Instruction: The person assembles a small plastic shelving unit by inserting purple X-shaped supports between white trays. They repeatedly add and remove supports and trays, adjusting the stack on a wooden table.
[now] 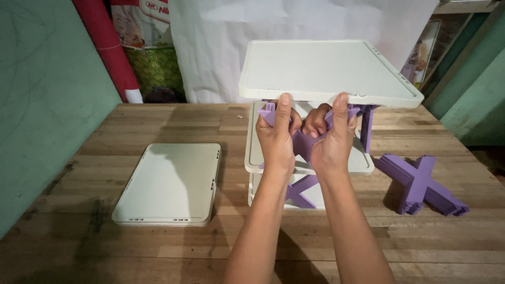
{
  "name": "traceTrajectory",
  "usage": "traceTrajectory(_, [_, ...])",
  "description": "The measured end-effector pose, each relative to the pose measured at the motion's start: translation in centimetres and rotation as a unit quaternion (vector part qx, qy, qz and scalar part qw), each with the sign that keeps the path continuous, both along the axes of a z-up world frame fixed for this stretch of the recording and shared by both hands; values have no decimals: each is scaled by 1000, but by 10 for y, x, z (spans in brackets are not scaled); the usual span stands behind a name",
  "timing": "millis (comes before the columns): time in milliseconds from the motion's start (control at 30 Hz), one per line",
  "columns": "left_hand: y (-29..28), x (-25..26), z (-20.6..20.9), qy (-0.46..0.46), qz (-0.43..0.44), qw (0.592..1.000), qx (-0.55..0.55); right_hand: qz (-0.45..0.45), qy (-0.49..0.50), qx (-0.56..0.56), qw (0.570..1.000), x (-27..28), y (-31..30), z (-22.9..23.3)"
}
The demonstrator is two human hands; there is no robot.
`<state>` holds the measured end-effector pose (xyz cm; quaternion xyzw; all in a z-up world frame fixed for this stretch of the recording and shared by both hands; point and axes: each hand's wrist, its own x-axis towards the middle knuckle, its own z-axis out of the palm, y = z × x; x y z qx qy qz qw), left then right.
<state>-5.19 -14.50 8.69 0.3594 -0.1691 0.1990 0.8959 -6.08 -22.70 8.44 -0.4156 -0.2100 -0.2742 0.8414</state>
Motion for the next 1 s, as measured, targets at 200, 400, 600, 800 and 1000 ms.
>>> traceTrajectory(200, [-1,0,-1,8,2,1000,0,-16,42,12,999,-3,1,5])
traceTrajectory(400, [-1,3,-11,-47,15,999,22,-5,10,18,1000,0,1,0])
traceTrajectory(600, [-1,1,-15,-45,38,997,58,3,-12,33,999,3,-1,-8])
traceTrajectory(800, [2,-1,-20,-43,47,995,80,22,-14,39,999,1,-4,-12])
traceTrajectory(1000, [0,-2,-27,-45,40,995,84,72,-30,16,997,-6,-11,-19])
